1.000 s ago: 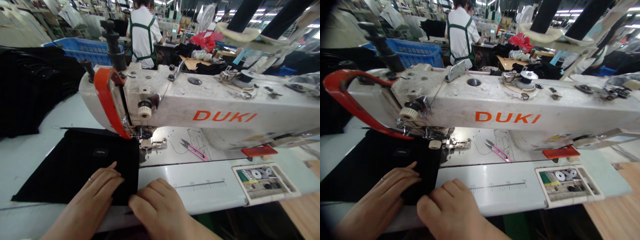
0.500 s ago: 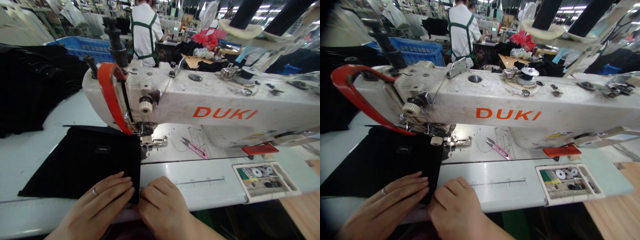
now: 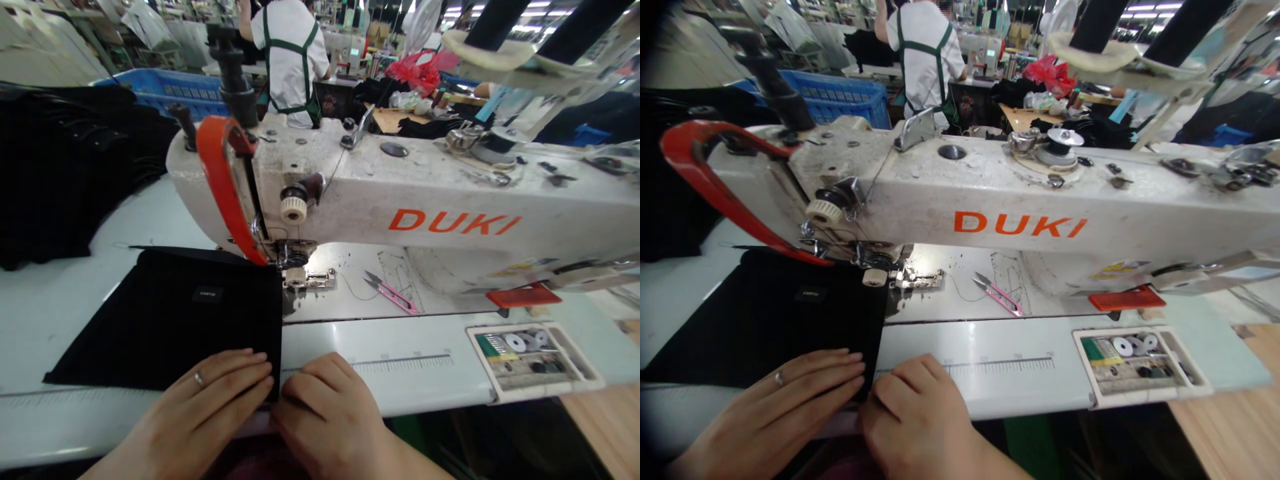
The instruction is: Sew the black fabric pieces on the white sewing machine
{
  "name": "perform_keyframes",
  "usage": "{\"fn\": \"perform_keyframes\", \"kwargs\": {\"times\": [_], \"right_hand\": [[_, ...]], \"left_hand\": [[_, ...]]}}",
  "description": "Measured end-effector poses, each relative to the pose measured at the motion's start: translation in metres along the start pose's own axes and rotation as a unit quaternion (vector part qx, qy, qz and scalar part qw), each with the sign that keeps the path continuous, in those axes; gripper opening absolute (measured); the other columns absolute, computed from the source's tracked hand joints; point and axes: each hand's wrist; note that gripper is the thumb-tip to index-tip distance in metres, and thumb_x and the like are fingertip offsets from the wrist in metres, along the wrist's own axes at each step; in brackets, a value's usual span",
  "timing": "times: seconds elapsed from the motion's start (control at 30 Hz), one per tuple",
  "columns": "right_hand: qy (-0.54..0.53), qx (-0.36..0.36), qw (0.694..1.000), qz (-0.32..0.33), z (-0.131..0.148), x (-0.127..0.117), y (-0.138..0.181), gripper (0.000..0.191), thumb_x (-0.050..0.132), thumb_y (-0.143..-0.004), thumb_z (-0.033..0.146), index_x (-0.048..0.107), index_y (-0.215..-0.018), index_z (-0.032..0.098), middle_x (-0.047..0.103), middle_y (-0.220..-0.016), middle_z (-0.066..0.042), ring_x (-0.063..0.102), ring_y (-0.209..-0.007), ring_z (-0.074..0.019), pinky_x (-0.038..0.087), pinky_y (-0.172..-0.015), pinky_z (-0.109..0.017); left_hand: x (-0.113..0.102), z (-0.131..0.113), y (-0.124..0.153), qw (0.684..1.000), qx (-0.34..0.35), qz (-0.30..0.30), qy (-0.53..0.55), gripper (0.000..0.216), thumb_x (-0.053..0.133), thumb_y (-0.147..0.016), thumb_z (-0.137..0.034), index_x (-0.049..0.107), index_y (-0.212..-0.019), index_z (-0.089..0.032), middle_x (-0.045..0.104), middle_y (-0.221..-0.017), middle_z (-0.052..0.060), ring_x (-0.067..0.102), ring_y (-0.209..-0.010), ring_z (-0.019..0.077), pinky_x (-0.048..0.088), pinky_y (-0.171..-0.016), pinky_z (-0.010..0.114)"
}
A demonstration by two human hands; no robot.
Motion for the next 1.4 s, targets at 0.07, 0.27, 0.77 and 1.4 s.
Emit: {"fn": "perform_keyframes", "kwargs": {"times": [0.07,0.27,0.77,1.4], "right_hand": [[0.003,-0.004,1.000,0.005,0.001,-0.003,-0.001,0.012,0.062,-0.099,0.014,0.069,-0.092,0.020,0.070,-0.083,0.000,0.059,-0.075,-0.0156,0.047,-0.066,-0.033],[-0.020,0.006,1.000,0.016,0.000,-0.001,0.003,0.015,0.060,-0.100,0.013,0.071,-0.096,0.023,0.070,-0.081,-0.001,0.061,-0.075,-0.0172,0.047,-0.066,-0.033],[0.019,-0.063,0.997,-0.029,-0.015,-0.002,-0.010,0.017,0.055,-0.105,0.019,0.072,-0.107,0.016,0.081,-0.108,-0.006,0.070,-0.084,-0.0165,0.056,-0.072,-0.030],[0.017,0.003,0.990,0.141,-0.045,-0.016,-0.055,0.021,0.070,-0.096,0.017,0.071,-0.117,0.016,0.077,-0.120,-0.005,0.068,-0.100,-0.0256,0.057,-0.089,-0.041]], "left_hand": [[0.000,0.000,0.001,1.000,0.003,0.003,0.001,0.053,0.047,-0.102,-0.006,0.062,-0.146,-0.031,0.073,-0.137,0.001,0.069,-0.128,0.0194,0.056,-0.113,0.035],[0.004,0.000,0.002,1.000,-0.011,-0.006,-0.007,0.048,0.049,-0.102,-0.008,0.066,-0.140,-0.032,0.076,-0.126,0.001,0.071,-0.118,0.0192,0.058,-0.108,0.034],[-0.007,0.018,-0.016,0.997,0.046,0.026,0.052,0.040,0.047,-0.104,-0.007,0.067,-0.135,-0.023,0.075,-0.133,0.002,0.062,-0.136,0.0166,0.043,-0.125,0.035],[-0.004,0.066,-0.065,0.998,0.040,-0.027,0.034,0.030,0.050,-0.104,-0.006,0.071,-0.118,-0.023,0.079,-0.122,-0.001,0.069,-0.124,0.0127,0.039,-0.126,0.030]]}}
Point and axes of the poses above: each hand's wrist, its own y-axis away from the middle knuckle, its own x-axis out of the palm, z = x × y
